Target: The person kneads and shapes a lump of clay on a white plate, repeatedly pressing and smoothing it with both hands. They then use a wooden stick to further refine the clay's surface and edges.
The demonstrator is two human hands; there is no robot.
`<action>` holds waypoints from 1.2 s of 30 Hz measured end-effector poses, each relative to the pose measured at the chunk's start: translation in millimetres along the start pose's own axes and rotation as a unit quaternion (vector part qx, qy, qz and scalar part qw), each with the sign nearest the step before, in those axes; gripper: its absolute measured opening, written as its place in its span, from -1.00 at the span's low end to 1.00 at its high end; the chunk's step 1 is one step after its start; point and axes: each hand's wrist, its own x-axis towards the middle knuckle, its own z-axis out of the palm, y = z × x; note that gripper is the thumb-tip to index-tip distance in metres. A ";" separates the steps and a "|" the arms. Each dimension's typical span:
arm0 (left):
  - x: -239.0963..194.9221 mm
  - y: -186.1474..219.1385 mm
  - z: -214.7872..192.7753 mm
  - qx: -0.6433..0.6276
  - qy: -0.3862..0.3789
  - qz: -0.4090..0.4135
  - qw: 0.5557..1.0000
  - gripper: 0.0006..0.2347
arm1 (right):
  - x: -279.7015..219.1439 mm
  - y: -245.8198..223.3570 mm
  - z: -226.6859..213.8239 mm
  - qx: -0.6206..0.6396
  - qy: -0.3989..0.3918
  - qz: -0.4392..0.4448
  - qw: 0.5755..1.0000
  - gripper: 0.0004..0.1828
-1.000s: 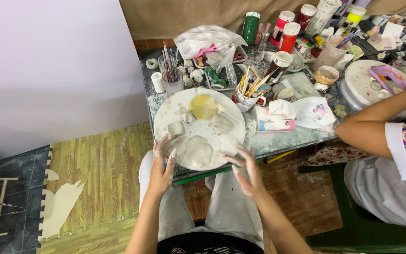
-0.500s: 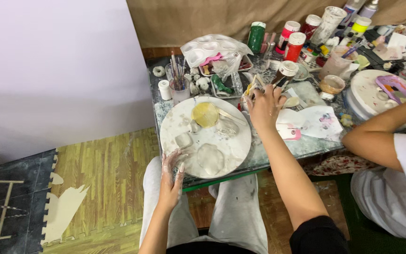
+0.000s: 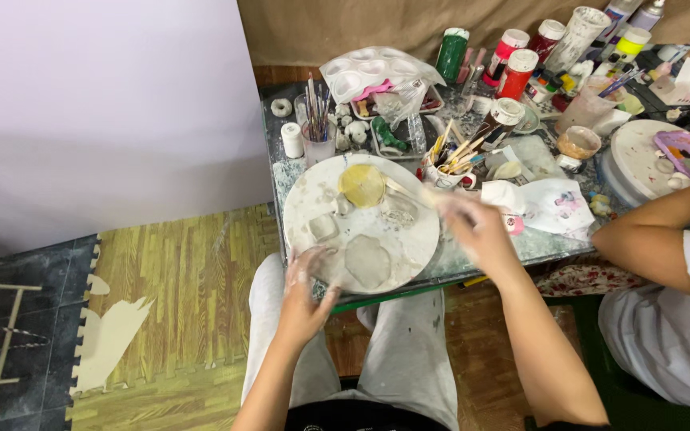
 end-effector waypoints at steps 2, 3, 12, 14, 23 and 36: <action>6.1 9.3 -2.6 -0.002 -0.044 -0.021 0.999 -0.39 | -18.8 -16.6 8.1 -0.235 -0.142 0.143 0.951 -0.58; 9.2 13.6 -2.3 -0.003 -0.065 -0.031 0.997 -0.34 | -22.0 -24.1 12.7 -0.254 -0.113 0.039 0.960 -0.65; 10.7 17.0 16.2 0.067 -0.009 0.051 0.996 -0.13 | -1.3 -35.2 51.0 -0.482 -0.158 -0.181 0.843 -0.70; 9.9 12.2 21.4 0.064 -0.005 0.045 0.997 -0.12 | -2.9 -33.0 53.5 -0.484 -0.182 -0.208 0.831 -0.64; 3.9 4.0 29.7 0.059 -0.003 0.039 0.998 -0.12 | -1.7 -39.6 53.9 -0.547 -0.169 -0.188 0.798 -0.71; 6.8 -0.5 25.2 0.042 -0.019 0.014 0.999 -0.06 | 16.9 -47.2 66.2 -0.518 -0.203 -0.283 0.781 -0.55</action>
